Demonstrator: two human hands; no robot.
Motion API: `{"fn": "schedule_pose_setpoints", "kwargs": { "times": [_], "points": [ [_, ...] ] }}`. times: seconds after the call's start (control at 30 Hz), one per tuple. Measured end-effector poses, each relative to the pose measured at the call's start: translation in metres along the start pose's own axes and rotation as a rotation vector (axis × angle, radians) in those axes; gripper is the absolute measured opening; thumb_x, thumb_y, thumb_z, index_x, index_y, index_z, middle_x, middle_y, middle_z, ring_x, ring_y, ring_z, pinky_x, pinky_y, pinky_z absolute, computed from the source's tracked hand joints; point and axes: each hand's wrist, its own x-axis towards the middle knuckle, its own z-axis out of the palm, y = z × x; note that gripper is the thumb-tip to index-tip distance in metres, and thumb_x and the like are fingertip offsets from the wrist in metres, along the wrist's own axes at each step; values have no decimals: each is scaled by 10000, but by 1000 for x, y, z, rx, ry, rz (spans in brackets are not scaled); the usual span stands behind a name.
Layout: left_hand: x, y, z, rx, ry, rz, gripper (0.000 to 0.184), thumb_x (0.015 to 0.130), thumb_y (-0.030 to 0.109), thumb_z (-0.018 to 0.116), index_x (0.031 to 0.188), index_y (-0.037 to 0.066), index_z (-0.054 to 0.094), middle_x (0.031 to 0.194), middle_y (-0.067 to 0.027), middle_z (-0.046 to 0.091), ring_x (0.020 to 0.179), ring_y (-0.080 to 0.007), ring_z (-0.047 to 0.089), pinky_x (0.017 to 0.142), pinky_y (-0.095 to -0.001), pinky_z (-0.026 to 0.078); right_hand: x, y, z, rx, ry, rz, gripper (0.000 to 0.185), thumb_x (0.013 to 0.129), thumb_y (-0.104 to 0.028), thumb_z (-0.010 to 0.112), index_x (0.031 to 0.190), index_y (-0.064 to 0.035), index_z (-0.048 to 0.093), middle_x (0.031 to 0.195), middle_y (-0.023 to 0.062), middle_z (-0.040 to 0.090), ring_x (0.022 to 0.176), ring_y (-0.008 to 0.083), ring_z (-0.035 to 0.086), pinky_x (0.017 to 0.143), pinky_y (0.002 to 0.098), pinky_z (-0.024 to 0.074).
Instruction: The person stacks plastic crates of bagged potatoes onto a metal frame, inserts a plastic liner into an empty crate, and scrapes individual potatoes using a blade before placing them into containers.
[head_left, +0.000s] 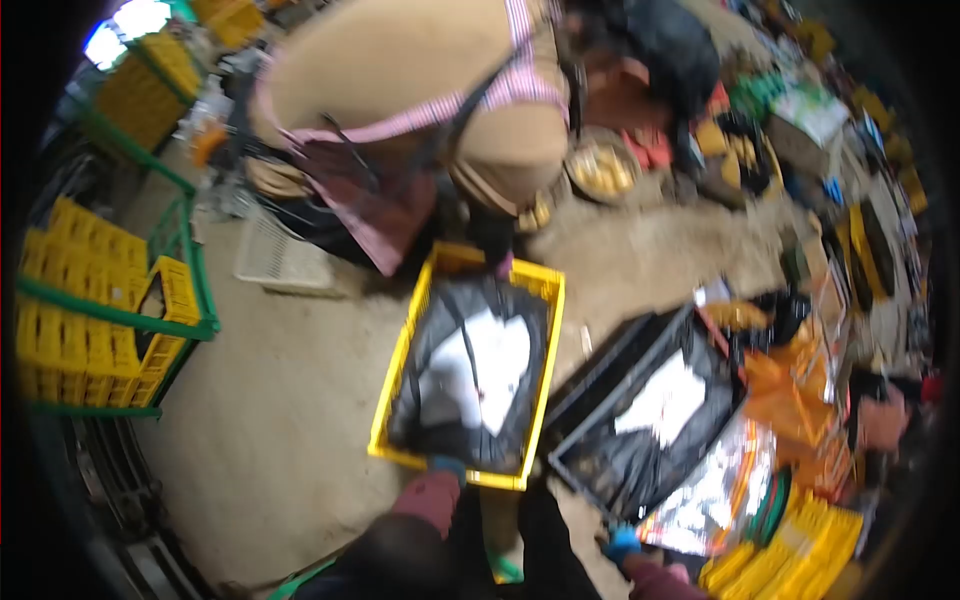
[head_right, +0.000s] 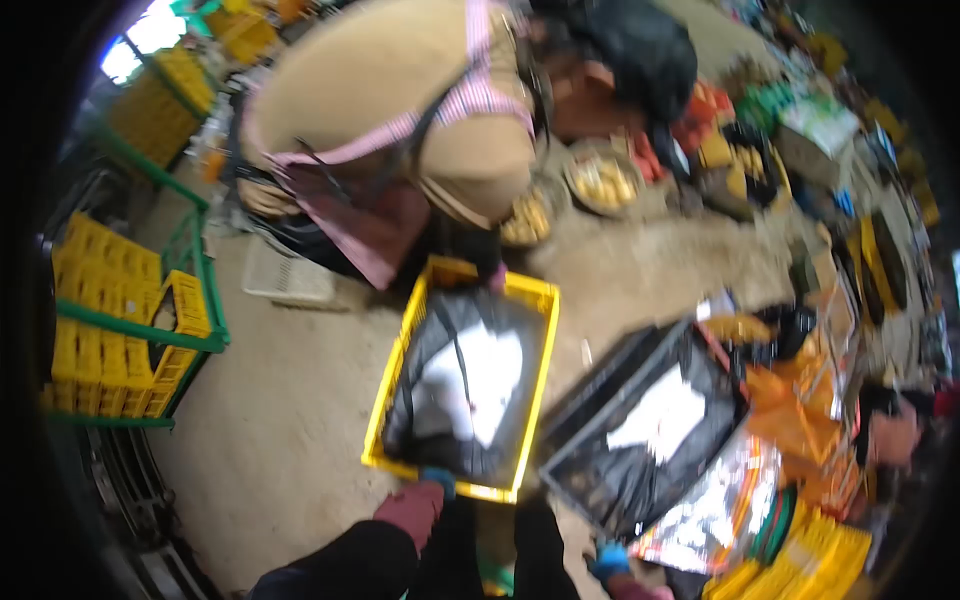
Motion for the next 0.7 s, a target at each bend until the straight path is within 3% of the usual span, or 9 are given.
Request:
{"fn": "schedule_pose_setpoints", "kwargs": {
  "times": [0.1,0.17,0.27,0.37,0.43,0.57,0.63,0.67,0.7],
  "points": [
    [-58,14,-16,-70,29,-47,345,795,339,619,1026,102,719,987,-151,707,896,-327,678,782,-467,530,-8,10,-6,77,-65,-38,566,877,-483,565,1338,-158,527,1101,258,648,984,407,639,858,479,506],
    [-90,25,-34,-106,57,-79,354,788,341,623,1022,93,718,974,-159,706,879,-333,677,770,-468,530,11,16,-11,-52,-205,-47,483,861,-444,602,1227,-128,616,1081,234,654,991,415,625,853,466,506],
    [-134,56,-42,-123,63,-140,366,779,344,629,1017,80,716,954,-171,704,855,-343,675,752,-470,530,13,29,-55,186,19,-317,389,875,-410,585,1077,-82,635,1031,194,670,970,405,624,859,451,500],
    [-171,73,-9,-127,59,-151,380,769,347,635,1012,66,715,934,-184,701,830,-353,674,734,-471,529,-17,12,-119,335,54,-283,341,858,-280,653,1115,-57,626,1071,196,672,990,341,645,883,390,499],
    [-186,75,16,-95,58,-130,389,762,349,639,1009,57,713,921,-192,700,814,-359,673,722,-473,529,-33,26,-132,349,73,-196,462,876,-420,629,1200,-90,616,1097,197,678,1018,377,645,873,424,511],
    [-237,126,13,-217,277,-210,418,762,368,649,1092,117,701,1007,-167,703,927,-347,677,799,-442,536,-48,67,-94,573,107,-99,304,879,-261,678,1101,-55,649,964,114,708,875,186,670,793,323,525],
    [-299,176,-29,-242,294,-264,393,780,368,630,1077,122,704,1031,-177,696,938,-340,680,818,-431,539,-77,61,-90,856,-3,-154,338,870,-309,680,1140,-111,633,931,134,682,783,233,650,699,365,527],
    [-316,197,-33,-304,382,-318,371,797,364,612,1066,127,706,1047,-178,691,952,-336,678,831,-426,539,-72,73,-80,604,22,-394,271,903,-279,626,1086,-80,637,871,85,670,752,167,622,685,327,516],
    [-334,224,-46,-321,335,-321,361,804,348,597,1065,124,707,1062,-178,687,958,-336,675,838,-430,537,-58,87,-61,704,34,-348,278,913,-277,595,1092,-67,632,862,75,666,767,173,628,701,309,510]
  ]
}}
